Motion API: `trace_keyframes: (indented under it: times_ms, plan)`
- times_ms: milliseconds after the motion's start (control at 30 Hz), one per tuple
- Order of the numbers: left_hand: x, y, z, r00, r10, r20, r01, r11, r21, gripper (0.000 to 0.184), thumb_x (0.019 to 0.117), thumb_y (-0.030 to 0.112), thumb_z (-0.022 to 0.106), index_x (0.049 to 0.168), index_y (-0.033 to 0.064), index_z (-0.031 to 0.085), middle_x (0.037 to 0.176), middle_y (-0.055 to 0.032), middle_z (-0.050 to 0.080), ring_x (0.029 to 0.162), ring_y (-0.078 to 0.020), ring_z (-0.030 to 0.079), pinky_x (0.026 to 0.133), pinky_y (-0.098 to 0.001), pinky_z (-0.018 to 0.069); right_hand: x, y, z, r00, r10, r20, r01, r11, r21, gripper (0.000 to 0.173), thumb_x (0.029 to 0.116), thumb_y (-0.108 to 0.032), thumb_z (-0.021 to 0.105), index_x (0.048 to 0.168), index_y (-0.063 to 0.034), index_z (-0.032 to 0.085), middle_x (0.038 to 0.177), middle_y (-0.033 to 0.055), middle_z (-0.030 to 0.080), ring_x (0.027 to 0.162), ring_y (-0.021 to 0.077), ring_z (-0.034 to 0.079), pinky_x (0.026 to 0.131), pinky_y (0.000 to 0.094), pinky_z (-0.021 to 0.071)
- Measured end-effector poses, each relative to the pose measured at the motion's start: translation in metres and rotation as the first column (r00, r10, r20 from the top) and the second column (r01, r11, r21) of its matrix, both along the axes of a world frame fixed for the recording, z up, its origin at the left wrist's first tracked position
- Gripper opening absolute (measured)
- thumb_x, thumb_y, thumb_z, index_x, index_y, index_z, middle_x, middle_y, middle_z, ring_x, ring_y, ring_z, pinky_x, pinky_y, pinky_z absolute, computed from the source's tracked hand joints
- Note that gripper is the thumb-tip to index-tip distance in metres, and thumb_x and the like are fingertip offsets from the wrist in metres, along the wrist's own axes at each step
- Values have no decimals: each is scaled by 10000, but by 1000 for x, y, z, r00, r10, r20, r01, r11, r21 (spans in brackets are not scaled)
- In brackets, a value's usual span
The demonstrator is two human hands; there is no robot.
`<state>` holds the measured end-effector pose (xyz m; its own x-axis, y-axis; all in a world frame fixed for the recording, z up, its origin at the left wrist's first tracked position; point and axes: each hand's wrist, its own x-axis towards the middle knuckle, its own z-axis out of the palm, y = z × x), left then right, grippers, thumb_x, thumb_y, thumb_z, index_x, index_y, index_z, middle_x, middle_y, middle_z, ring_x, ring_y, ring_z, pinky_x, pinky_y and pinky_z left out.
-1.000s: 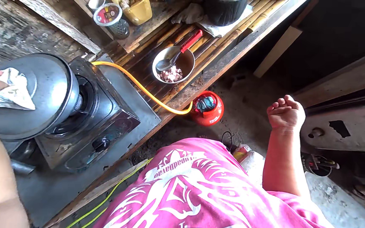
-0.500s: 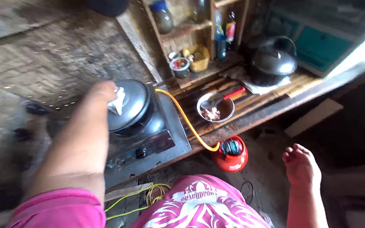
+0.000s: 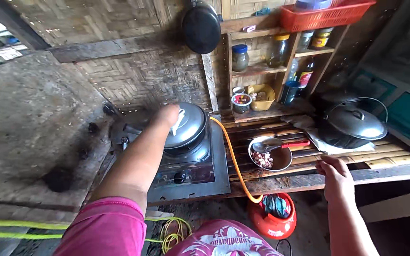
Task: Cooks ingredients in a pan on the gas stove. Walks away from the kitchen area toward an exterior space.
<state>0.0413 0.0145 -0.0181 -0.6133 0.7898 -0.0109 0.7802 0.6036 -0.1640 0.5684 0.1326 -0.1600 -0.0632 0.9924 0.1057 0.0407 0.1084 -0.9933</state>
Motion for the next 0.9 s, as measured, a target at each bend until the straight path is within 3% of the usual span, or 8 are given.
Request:
trace_keyframes:
  times_ms: [67, 133, 200, 333, 433, 667, 733, 900]
  plan:
    - [4, 0, 4, 1000, 4, -14, -4, 1000, -12, 287, 957, 82, 646, 1224, -21, 643, 1255, -268, 639, 1210, -461, 606, 994, -645, 494, -13, 19, 14, 973, 60, 221, -79, 994, 79, 278, 984, -93, 563, 1233, 21, 608, 1132, 116, 673, 995, 123, 659, 878, 304, 548]
    - [6, 1, 6, 1000, 13, -22, -14, 999, -32, 309, 964, 80, 635, 1259, -12, 626, 1277, -262, 631, 1228, -456, 598, 1001, -637, 493, -26, 42, 25, 844, 88, 530, -194, 970, 148, 303, 987, -32, 568, 1271, 55, 626, 1231, 226, 673, 1162, 299, 655, 1020, 487, 516]
    - [6, 2, 5, 1000, 15, -15, -16, 999, -30, 319, 960, 65, 631, 1269, -12, 622, 1292, -264, 624, 1233, -462, 595, 993, -644, 496, -40, 57, 32, 742, 91, 665, -268, 949, 169, 280, 973, -4, 594, 1240, 40, 662, 1252, 242, 667, 1224, 384, 620, 1063, 587, 466]
    - [3, 2, 1, 1000, 22, -7, -23, 999, -30, 319, 960, 81, 636, 1269, 2, 631, 1303, -255, 625, 1236, -450, 600, 991, -645, 499, -83, 37, 38, 728, 151, 669, -476, 813, 334, 229, 946, -69, 665, 1151, 25, 701, 1138, 216, 701, 1122, 387, 656, 1016, 588, 501]
    - [1, 5, 0, 999, 38, -8, -38, 998, -42, 315, 958, 97, 645, 1265, 27, 637, 1300, -241, 629, 1219, -444, 610, 968, -650, 510, -135, -22, 33, 645, 251, 722, -695, 586, 417, 189, 943, -153, 658, 1082, -74, 759, 1052, 139, 739, 1059, 330, 688, 979, 552, 529]
    - [16, 4, 5, 999, 49, 16, -48, 995, -84, 271, 972, 52, 591, 1229, -6, 651, 1293, -246, 638, 1225, -448, 607, 977, -657, 499, -267, -171, 18, 186, 258, 948, -981, -3, 193, 302, 967, -12, 553, 1235, -63, 681, 1324, 158, 637, 1266, 377, 573, 1053, 588, 440]
    - [23, 5, 8, 997, 75, 2, -75, 992, -100, 262, 977, 41, 581, 1225, -7, 653, 1285, -241, 644, 1215, -451, 614, 958, -655, 512, -295, -194, 7, 143, 159, 977, -986, -63, 155, 357, 957, 13, 567, 1305, -26, 636, 1380, 168, 607, 1295, 378, 556, 1065, 585, 437]
    - [25, 4, 11, 999, 54, -2, -54, 994, -98, 246, 997, 58, 560, 1214, -8, 657, 1271, -254, 650, 1201, -462, 619, 937, -675, 508, -333, -212, -8, 73, 13, 997, -988, -135, 74, 262, 963, 10, 575, 1208, 8, 668, 1343, 166, 624, 1299, 348, 546, 1105, 551, 397]
